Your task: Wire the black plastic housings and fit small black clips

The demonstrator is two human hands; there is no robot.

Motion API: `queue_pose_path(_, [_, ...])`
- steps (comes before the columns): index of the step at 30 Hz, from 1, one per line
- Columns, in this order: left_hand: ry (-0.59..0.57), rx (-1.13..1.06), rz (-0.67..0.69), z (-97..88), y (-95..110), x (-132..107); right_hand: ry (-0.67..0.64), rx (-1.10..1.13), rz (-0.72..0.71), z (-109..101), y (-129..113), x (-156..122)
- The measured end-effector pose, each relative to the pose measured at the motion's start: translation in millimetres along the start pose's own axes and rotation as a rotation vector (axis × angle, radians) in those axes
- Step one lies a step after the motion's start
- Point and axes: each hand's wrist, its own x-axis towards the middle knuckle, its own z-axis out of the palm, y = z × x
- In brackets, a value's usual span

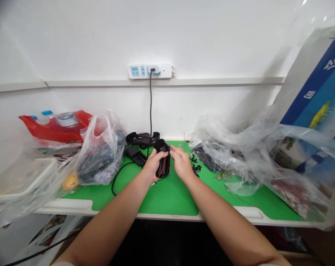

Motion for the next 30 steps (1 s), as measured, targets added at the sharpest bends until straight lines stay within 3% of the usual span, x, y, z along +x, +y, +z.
queue_pose_path(2, [-0.137, 0.032, -0.128, 1.1, 0, -4, -0.005, 0.176, 0.067, -11, 4, 8])
queue_pose_path(4, [-0.214, 0.048, -0.161, 2.0, 1, -7, -0.092, 0.288, 0.076, -20, 7, 14])
queue_pose_path(8, [-0.207, 0.061, -0.118, 1.7, 5, -8, -0.233, 0.309, 0.009, -28, 7, 17])
queue_pose_path(15, [-0.196, 0.091, 0.045, -0.9, 6, -3, -0.273, 0.264, -0.077, -32, -2, 15])
queue_pose_path(18, [-0.202, 0.196, 0.103, -1.2, 3, -2, -0.207, 0.188, -0.064, -33, -3, 16])
queue_pose_path(24, [-0.168, 0.579, 0.341, -1.6, -5, 3, 0.049, 0.057, -0.039, -20, 7, 11])
queue_pose_path(30, [-0.198, 0.411, 0.33, 1.7, -16, 11, 0.117, -0.032, -0.1, -12, 5, 2])
